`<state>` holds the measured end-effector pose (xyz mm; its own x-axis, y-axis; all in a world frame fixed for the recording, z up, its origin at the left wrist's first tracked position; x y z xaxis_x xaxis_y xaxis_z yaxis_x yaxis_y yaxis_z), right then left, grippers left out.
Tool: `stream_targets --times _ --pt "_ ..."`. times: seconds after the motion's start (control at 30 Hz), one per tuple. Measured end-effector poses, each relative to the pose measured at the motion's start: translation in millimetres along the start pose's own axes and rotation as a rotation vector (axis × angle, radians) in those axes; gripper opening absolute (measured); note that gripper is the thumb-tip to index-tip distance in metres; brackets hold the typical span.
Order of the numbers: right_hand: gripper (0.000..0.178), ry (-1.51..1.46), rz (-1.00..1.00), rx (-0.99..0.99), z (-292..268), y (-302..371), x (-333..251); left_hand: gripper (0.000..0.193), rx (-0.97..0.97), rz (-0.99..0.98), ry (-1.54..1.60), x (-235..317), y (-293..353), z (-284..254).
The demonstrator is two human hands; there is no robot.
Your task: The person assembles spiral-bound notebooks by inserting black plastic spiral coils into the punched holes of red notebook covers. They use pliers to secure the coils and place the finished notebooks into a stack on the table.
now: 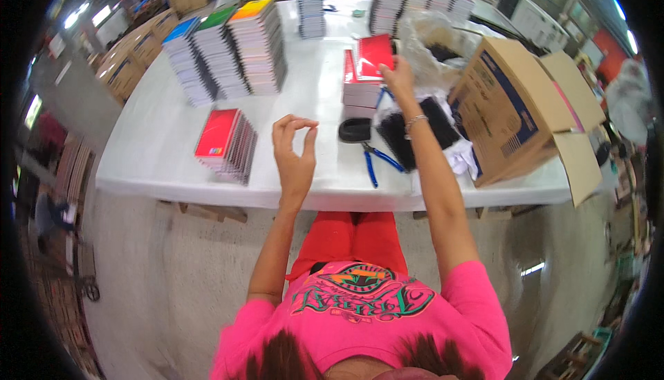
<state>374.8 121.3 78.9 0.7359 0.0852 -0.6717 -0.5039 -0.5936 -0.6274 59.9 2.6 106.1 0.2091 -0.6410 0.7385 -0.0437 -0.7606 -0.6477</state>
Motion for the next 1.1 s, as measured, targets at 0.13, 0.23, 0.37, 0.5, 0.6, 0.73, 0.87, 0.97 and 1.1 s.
stream_targets --times 0.13,0.23,0.37,0.5,0.6,0.73,0.87,0.97,1.1 --pt "0.029 -0.301 -0.036 0.224 -6.9 37.9 -69.5 0.019 0.011 -0.018 -0.061 -10.5 3.6 -5.0" --pt "0.03 -0.642 0.015 0.171 -12.1 76.8 -105.9 0.039 0.041 -0.072 0.084 -33.7 -3.7 2.7" --pt "0.036 -0.733 0.103 -0.003 -16.8 135.9 -121.4 0.044 -0.001 -0.102 0.193 -32.3 -10.2 21.3" --pt "0.031 -0.777 0.142 -0.315 -44.7 172.8 -126.6 0.032 -0.197 -0.163 0.211 -53.4 -2.7 11.6" --pt "0.039 -0.415 -0.138 -0.172 -66.4 172.9 -87.2 0.024 -0.288 -0.018 0.052 -58.9 -4.3 -1.8" --pt "0.033 0.228 0.128 0.268 -125.7 143.0 -25.5 0.023 -0.392 0.245 -0.452 -68.6 -3.1 -26.5" --pt "0.029 0.669 0.298 0.291 -159.9 135.4 51.3 0.033 -0.531 0.294 -0.823 -76.4 20.1 -17.8" --pt "0.027 0.855 0.168 0.059 -144.3 151.0 61.0 0.036 -0.543 0.221 -0.718 -92.3 27.4 -25.4" --pt "0.028 0.752 0.191 0.099 -147.8 153.8 77.2 0.039 -0.569 0.177 -0.456 -93.1 28.1 -20.2"
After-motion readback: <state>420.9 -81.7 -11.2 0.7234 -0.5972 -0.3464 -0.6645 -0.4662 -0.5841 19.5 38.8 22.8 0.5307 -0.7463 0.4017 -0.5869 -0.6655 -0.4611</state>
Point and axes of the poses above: each hand's wrist, its own y-axis away from the middle knuckle, its own z-axis out of the palm, x = y × z, the point moved 1 cm from there along -y, towards the middle knuckle, and after that the axes turned 1 degree about x, right-handed, at the moved point
